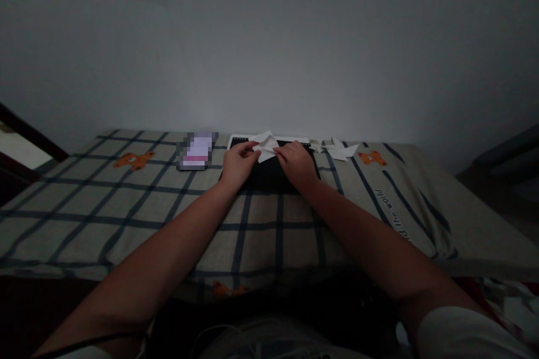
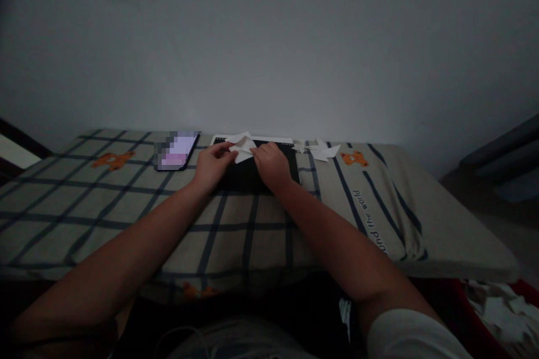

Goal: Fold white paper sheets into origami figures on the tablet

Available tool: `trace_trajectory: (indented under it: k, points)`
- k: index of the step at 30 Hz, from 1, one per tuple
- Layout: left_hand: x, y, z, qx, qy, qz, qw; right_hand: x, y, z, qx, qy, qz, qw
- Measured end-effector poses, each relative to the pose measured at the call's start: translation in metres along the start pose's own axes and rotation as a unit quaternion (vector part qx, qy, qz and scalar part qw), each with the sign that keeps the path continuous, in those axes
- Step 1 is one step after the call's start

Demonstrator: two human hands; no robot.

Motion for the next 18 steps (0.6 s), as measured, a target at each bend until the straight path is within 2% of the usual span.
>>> trace_trajectory:
  k: [9, 18]
  points:
    - [-0.003, 0.001, -0.003, -0.016, 0.019, 0.0, 1.0, 0.01, -0.001, -0.012, 0.044, 0.032, 0.02, 0.998]
    - [-0.004, 0.0, -0.005, 0.008, 0.054, 0.002, 0.999, 0.019, -0.003, -0.024, 0.084, 0.075, -0.012, 0.994]
Point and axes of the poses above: each hand's wrist, its own y-axis away from the middle knuckle, its own x-axis out of the back of the hand, z = x × y, the point moved 1 cm from there along -y, towards the middle knuckle, and after that the axes turned 9 degrees about x, right-handed, at the moved point
